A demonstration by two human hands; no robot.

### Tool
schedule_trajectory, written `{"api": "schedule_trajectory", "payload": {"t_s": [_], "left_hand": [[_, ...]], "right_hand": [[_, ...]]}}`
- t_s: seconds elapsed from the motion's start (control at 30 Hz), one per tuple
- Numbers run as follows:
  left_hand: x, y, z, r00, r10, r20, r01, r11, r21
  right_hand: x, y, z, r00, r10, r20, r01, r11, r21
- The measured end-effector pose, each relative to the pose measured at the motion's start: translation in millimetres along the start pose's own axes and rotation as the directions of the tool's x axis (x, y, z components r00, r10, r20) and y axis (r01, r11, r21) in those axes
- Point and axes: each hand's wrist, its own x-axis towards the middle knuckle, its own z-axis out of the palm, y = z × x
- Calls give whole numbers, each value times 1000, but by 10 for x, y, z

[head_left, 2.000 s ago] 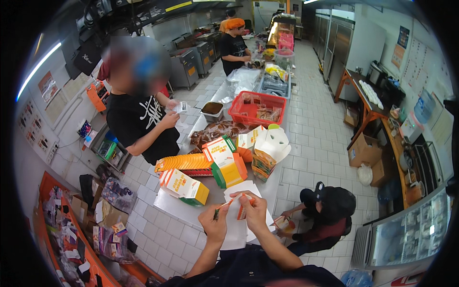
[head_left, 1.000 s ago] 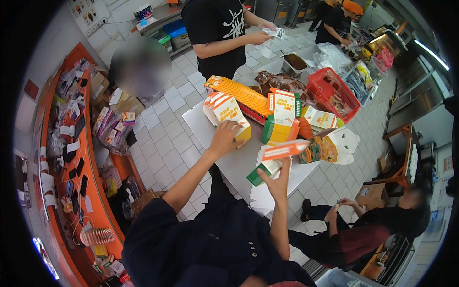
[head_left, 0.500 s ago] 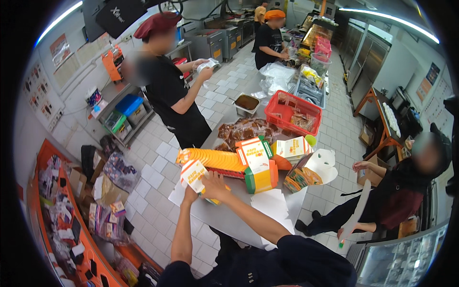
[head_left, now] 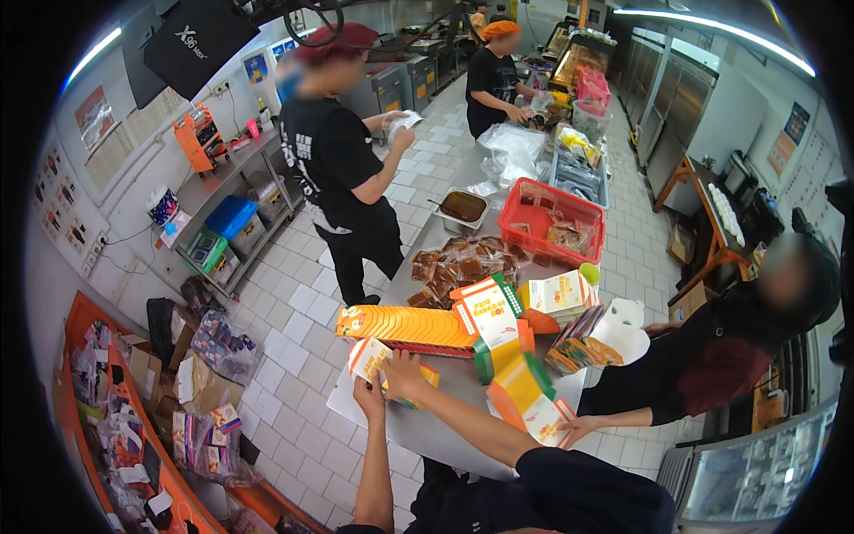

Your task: The person folds flat cardboard food boxes into shape by hand, pressing edges and stacking the finished boxes on the table. The person handles multiple boxes one at a time and places them in a growing stack.

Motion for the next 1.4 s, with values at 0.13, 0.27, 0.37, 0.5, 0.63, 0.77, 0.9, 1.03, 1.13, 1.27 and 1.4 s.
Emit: {"api": "schedule_trajectory", "payload": {"t_s": [0.13, 0.27, 0.37, 0.5, 0.63, 0.77, 0.9, 1.03, 1.13, 1.27, 1.4], "left_hand": [[-39, -8, 23, 899, 275, -341, -173, 938, 302], [69, -14, -89, 912, 410, 27, -390, 843, 370], [225, 25, -190, 884, 371, 285, -448, 846, 288], [342, 152, -98, 917, 208, 341, -368, 772, 518], [136, 249, 186, 917, 359, 176, -370, 593, 715], [-58, 368, 299, 731, 621, 283, -588, 364, 722], [-166, 547, 324, 605, 510, 612, -788, 498, 364], [-437, 620, 496, 699, 289, 654, -700, 459, 547], [-500, 520, 589, 673, 261, 692, -732, 363, 576], [-289, 319, 487, 656, 226, 720, -715, 490, 498], [-390, 323, 394, 649, 382, 658, -758, 404, 512]], "right_hand": [[-249, 153, 151, 984, -101, -149, 105, 994, 21], [-534, 233, 196, 998, -40, -42, 42, 998, 41], [-583, 255, 178, 1000, 13, 8, -14, 998, 57], [-566, 332, 143, 996, -29, -89, 48, 974, 221], [-939, 538, 154, 871, -7, -490, 185, 931, 315], [-1884, 853, 263, 805, 172, -567, 92, 909, 407], [-2947, 1388, 545, 873, 222, -434, -16, 903, 430], [-3669, 1678, 911, 911, 315, -267, -244, 932, 267], [-3834, 1790, 1059, 962, 258, -92, -251, 964, 85], [-3797, 1784, 1140, 954, 281, -106, -266, 955, 130], [-3736, 1762, 1184, 949, 312, -52, -309, 949, 68]]}}
